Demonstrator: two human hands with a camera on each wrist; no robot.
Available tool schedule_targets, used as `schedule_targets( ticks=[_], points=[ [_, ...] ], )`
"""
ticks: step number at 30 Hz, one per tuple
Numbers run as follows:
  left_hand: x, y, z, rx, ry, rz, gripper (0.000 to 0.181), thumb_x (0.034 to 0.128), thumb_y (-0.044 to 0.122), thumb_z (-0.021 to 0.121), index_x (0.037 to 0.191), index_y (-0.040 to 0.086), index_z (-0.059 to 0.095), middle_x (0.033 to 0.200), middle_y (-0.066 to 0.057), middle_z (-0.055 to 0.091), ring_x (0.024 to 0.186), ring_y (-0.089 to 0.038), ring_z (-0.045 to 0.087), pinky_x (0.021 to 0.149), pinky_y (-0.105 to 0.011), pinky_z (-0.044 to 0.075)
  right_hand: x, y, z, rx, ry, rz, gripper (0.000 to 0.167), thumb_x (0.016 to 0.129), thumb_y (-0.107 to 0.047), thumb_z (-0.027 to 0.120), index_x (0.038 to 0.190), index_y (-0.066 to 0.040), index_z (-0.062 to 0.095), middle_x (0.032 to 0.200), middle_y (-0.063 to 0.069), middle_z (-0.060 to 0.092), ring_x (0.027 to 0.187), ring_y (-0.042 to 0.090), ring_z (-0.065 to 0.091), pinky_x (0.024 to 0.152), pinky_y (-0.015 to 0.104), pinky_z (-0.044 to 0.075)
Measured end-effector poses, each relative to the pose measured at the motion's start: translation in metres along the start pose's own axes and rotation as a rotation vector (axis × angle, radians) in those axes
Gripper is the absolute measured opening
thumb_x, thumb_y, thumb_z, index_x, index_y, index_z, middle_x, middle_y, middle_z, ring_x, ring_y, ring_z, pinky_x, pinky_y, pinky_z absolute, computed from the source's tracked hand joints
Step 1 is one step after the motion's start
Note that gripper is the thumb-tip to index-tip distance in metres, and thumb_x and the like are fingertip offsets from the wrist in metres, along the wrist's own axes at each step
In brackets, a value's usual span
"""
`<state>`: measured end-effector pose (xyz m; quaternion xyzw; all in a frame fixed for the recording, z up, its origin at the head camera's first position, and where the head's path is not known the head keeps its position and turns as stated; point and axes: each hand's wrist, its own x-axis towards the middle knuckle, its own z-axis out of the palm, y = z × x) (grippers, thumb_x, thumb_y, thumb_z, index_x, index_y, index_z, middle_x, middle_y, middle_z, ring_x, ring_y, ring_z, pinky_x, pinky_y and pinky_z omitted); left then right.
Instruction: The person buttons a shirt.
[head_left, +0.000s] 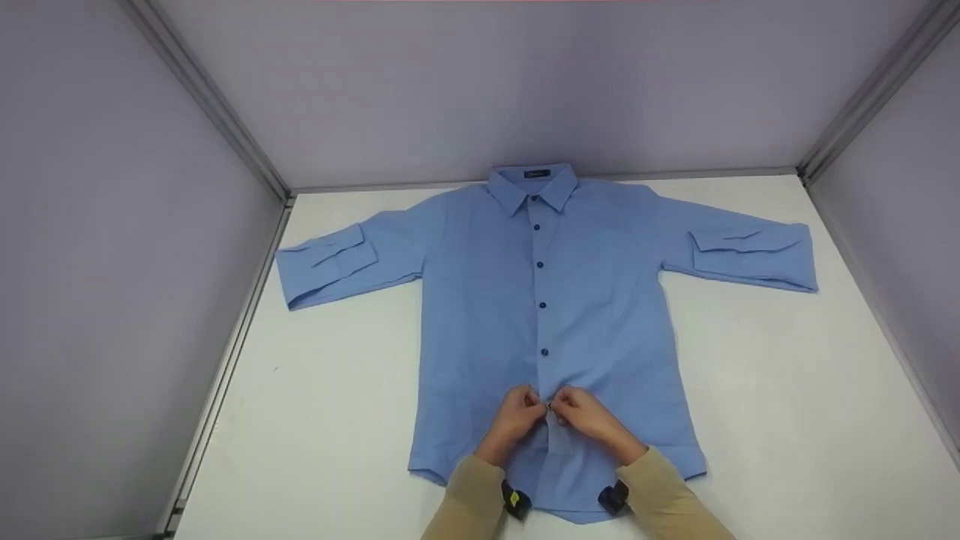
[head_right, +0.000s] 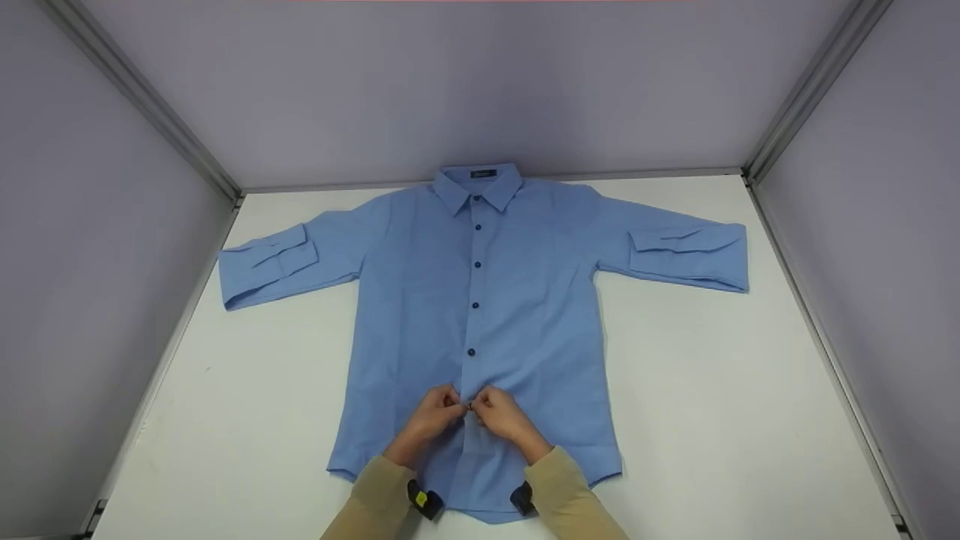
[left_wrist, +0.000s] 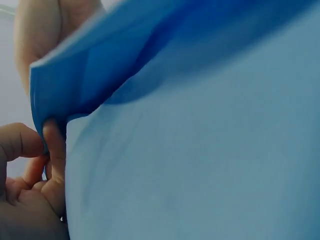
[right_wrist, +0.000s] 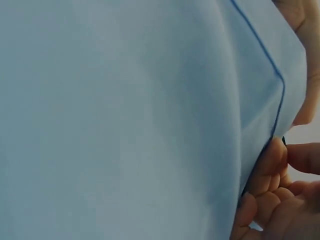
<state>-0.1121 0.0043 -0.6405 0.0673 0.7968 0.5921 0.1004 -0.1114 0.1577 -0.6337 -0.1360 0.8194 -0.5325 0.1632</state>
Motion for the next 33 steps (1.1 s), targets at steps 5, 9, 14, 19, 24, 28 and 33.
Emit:
schedule_targets(
  ticks=[5,9,14,19,24,28,33],
  points=[
    [-0.002,0.011,-0.004,-0.147,-0.068,-0.029,0.009,0.0749,-0.013,0.052,0.074,-0.010,0.044,0.054,0.000,0.036,0.047,-0.008,0.034,0.048,-0.022,0.033,-0.005,0.000,0.002,-0.044,0.020,-0.004,0.018,0.093,-0.006,0.041,0.077,-0.001,0.047,0.063,0.002,0.046,0.053,0.010,0.041,0.050,0.024,0.035],
    [-0.007,0.018,-0.006,-0.184,-0.117,-0.044,0.014,0.0777,-0.010,0.055,0.078,-0.007,0.041,0.056,-0.001,0.039,0.048,-0.008,0.036,0.049,-0.022,0.035,-0.015,0.002,-0.002,-0.122,-0.024,-0.030,0.016,0.094,-0.007,0.040,0.080,-0.003,0.046,0.064,-0.001,0.045,0.053,0.008,0.040,0.050,0.024,0.036],
    [-0.019,-0.001,-0.023,0.098,-0.139,-0.019,0.018,0.0800,0.008,0.063,0.081,0.002,0.046,0.063,0.003,0.044,0.054,-0.007,0.039,0.050,-0.023,0.034,-0.039,0.004,-0.028,-0.196,0.000,-0.045,0.011,0.091,-0.011,0.049,0.084,-0.004,0.052,0.071,0.000,0.051,0.061,0.012,0.048,0.055,0.027,0.040],
    [-0.054,-0.013,-0.072,0.475,0.067,-0.068,0.015,0.0772,0.012,0.064,0.082,0.007,0.051,0.075,0.000,0.047,0.068,-0.016,0.046,0.057,-0.033,0.039,-0.076,0.016,-0.073,-0.339,0.251,0.062,0.008,0.083,-0.005,0.058,0.086,0.001,0.054,0.079,0.006,0.055,0.072,0.021,0.052,0.065,0.035,0.043],
    [-0.082,-0.022,-0.112,0.678,0.307,-0.217,0.017,0.0765,0.013,0.065,0.079,0.008,0.050,0.090,-0.012,0.048,0.083,-0.030,0.049,0.059,-0.045,0.040,-0.106,0.033,-0.110,-0.457,0.281,0.268,0.029,0.082,-0.010,0.058,0.098,0.012,0.047,0.084,0.019,0.052,0.076,0.030,0.050,0.066,0.043,0.041],
    [-0.091,-0.025,-0.125,0.629,0.268,-0.241,0.018,0.0789,0.009,0.062,0.076,0.006,0.045,0.074,-0.008,0.045,0.066,-0.022,0.045,0.053,-0.034,0.038,-0.113,0.041,-0.114,-0.428,0.200,0.352,0.037,0.083,-0.012,0.058,0.103,0.012,0.039,0.074,0.011,0.049,0.064,0.022,0.047,0.056,0.036,0.039],
    [-0.092,-0.032,-0.132,0.491,0.215,-0.182,0.014,0.0795,-0.002,0.057,0.075,0.004,0.045,0.062,0.000,0.042,0.057,-0.013,0.040,0.050,-0.028,0.034,-0.108,0.046,-0.111,-0.396,0.191,0.283,0.031,0.079,0.002,0.058,0.103,0.005,0.039,0.067,0.006,0.046,0.058,0.018,0.042,0.051,0.031,0.035]
  ],
)
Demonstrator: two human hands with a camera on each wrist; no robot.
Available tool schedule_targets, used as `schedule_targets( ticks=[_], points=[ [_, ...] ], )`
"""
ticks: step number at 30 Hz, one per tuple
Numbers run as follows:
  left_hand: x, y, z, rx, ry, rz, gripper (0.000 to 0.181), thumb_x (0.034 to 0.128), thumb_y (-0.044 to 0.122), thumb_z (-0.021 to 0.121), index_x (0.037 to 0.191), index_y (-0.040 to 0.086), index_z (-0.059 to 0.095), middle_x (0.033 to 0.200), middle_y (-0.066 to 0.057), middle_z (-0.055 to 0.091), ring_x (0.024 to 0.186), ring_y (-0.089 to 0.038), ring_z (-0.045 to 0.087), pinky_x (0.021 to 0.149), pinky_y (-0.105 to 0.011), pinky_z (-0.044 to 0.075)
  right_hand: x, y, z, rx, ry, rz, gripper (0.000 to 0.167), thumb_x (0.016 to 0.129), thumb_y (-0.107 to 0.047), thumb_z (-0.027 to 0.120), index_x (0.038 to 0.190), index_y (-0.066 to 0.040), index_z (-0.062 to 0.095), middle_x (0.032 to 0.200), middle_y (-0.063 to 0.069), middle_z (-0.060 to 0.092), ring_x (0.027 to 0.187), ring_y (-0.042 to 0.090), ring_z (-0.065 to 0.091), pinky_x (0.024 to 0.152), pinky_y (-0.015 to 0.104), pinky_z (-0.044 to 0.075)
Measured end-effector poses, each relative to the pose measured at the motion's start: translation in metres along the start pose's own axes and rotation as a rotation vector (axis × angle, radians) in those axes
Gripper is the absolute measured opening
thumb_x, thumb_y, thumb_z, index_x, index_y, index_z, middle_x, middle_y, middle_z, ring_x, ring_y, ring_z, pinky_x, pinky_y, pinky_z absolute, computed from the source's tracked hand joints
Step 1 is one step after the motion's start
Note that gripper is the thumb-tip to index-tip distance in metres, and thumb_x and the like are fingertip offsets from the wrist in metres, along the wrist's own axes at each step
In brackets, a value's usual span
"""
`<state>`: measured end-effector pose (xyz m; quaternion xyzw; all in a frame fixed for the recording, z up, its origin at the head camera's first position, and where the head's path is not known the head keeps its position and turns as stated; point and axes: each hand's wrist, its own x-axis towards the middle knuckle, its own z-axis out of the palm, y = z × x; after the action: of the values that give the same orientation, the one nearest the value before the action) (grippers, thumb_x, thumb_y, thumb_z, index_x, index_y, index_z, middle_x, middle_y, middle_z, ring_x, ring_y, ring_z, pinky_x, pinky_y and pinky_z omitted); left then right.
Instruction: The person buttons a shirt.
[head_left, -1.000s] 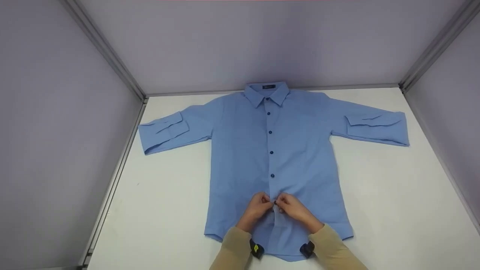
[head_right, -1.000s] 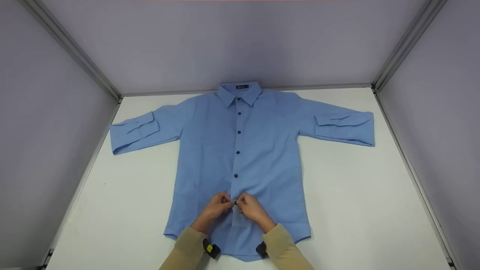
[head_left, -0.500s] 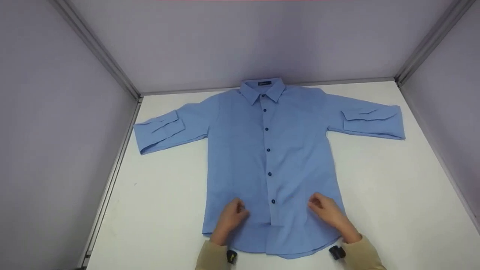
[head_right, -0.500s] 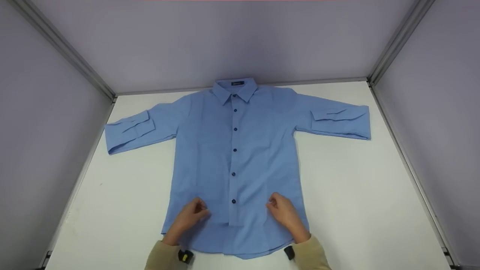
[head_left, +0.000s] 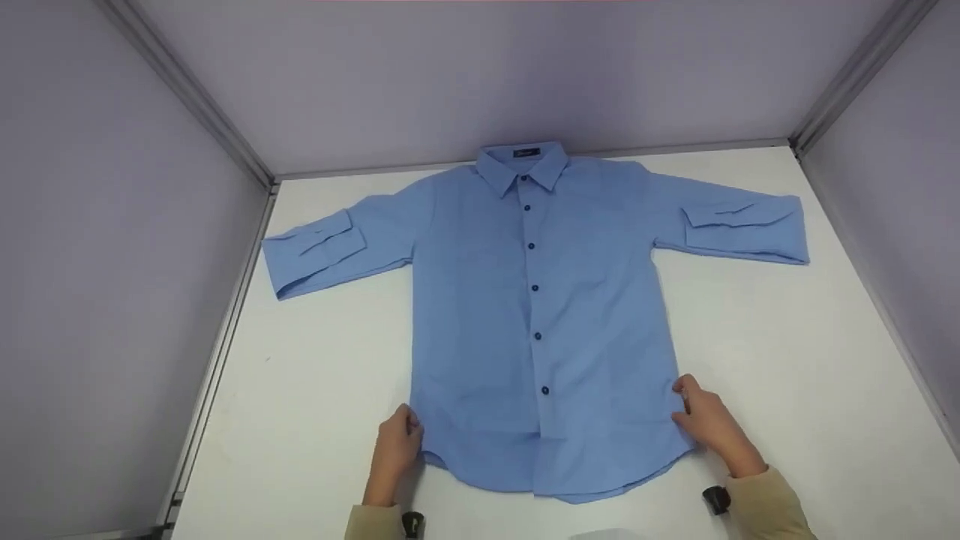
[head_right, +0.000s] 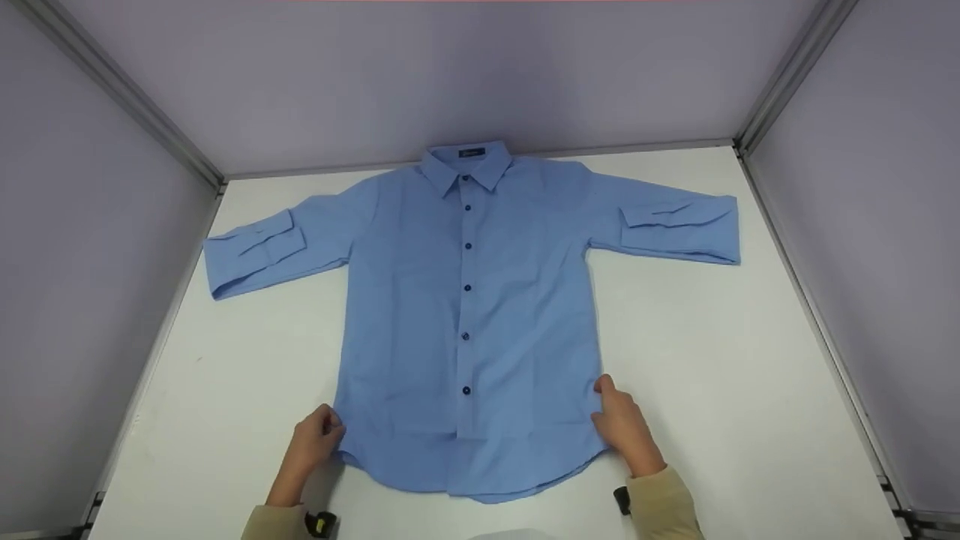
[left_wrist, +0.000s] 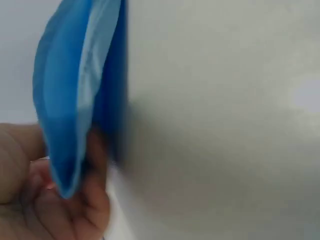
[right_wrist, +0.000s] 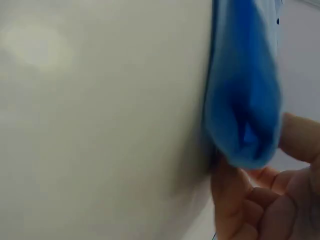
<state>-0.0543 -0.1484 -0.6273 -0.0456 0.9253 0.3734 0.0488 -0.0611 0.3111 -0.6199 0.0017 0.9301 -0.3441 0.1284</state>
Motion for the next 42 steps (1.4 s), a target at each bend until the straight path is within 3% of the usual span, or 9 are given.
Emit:
schedule_targets(
  ticks=[5,13,20,27,31,34,38,40,42],
  points=[
    [-0.003,-0.009,-0.002,-0.041,0.009,-0.033,0.012,0.0788,-0.007,0.054,0.077,0.003,0.048,0.064,-0.001,0.042,0.060,-0.014,0.039,0.053,-0.029,0.034,-0.002,0.007,-0.001,-0.034,0.080,0.008,0.023,0.077,0.005,0.059,0.093,0.001,0.043,0.064,0.005,0.046,0.055,0.018,0.042,0.050,0.031,0.036],
    [-0.019,-0.001,-0.012,0.170,-0.156,-0.045,0.025,0.0733,0.014,0.070,0.077,0.006,0.047,0.071,-0.003,0.038,0.061,-0.016,0.039,0.054,-0.030,0.035,-0.017,0.006,-0.005,-0.109,-0.056,-0.005,0.030,0.074,0.000,0.064,0.092,0.001,0.040,0.067,0.003,0.043,0.057,0.016,0.040,0.051,0.030,0.034],
    [-0.022,-0.007,-0.021,0.069,-0.288,-0.023,0.024,0.0665,-0.001,0.069,0.081,0.002,0.051,0.072,-0.003,0.047,0.066,-0.017,0.045,0.059,-0.031,0.040,-0.019,0.003,-0.007,-0.115,-0.102,-0.077,0.024,0.073,0.008,0.062,0.080,-0.004,0.041,0.064,0.000,0.039,0.058,0.015,0.038,0.053,0.028,0.033],
    [-0.020,-0.015,-0.020,0.034,-0.230,-0.036,0.011,0.0752,-0.002,0.060,0.069,0.005,0.053,0.063,0.001,0.048,0.059,-0.013,0.043,0.054,-0.028,0.037,-0.017,0.011,-0.014,-0.133,-0.093,-0.095,0.026,0.071,0.007,0.065,0.071,-0.007,0.042,0.061,-0.002,0.040,0.057,0.014,0.038,0.051,0.026,0.033],
    [-0.017,-0.024,-0.022,0.002,-0.210,-0.022,0.017,0.0698,-0.007,0.060,0.063,0.005,0.051,0.060,0.002,0.047,0.058,-0.013,0.042,0.054,-0.028,0.037,-0.013,0.019,-0.018,-0.105,-0.073,-0.070,0.025,0.071,0.005,0.066,0.068,-0.007,0.044,0.059,-0.001,0.042,0.054,0.014,0.040,0.050,0.026,0.034],
    [-0.014,-0.033,-0.023,-0.054,-0.230,-0.035,0.018,0.0662,-0.009,0.062,0.061,0.005,0.052,0.059,0.002,0.047,0.057,-0.013,0.041,0.053,-0.028,0.037,-0.009,0.024,-0.018,-0.065,-0.112,-0.069,0.024,0.072,0.004,0.065,0.067,-0.007,0.045,0.059,-0.001,0.043,0.054,0.014,0.041,0.050,0.026,0.034],
    [-0.012,-0.036,-0.026,-0.067,-0.321,-0.037,0.019,0.0645,-0.008,0.066,0.061,0.004,0.051,0.059,0.002,0.046,0.057,-0.013,0.042,0.052,-0.028,0.037,-0.002,0.028,-0.022,-0.034,-0.271,-0.106,0.021,0.074,0.001,0.063,0.066,-0.007,0.046,0.057,-0.003,0.043,0.052,0.012,0.042,0.050,0.026,0.035],
    [-0.009,-0.031,-0.030,-0.022,-0.399,-0.035,0.020,0.0625,-0.006,0.069,0.062,0.004,0.051,0.059,0.001,0.046,0.056,-0.013,0.042,0.051,-0.028,0.036,0.003,0.026,-0.028,-0.048,-0.331,-0.111,0.018,0.075,-0.001,0.061,0.065,-0.006,0.047,0.057,-0.003,0.044,0.052,0.012,0.042,0.050,0.026,0.034],
    [-0.004,-0.020,-0.036,0.071,-0.472,-0.054,0.022,0.0619,0.000,0.073,0.064,0.004,0.051,0.061,0.000,0.046,0.056,-0.014,0.042,0.051,-0.029,0.036,0.011,0.022,-0.036,-0.093,-0.337,-0.107,0.014,0.077,-0.004,0.059,0.067,-0.005,0.050,0.060,-0.002,0.045,0.054,0.013,0.041,0.050,0.028,0.034]
  ],
)
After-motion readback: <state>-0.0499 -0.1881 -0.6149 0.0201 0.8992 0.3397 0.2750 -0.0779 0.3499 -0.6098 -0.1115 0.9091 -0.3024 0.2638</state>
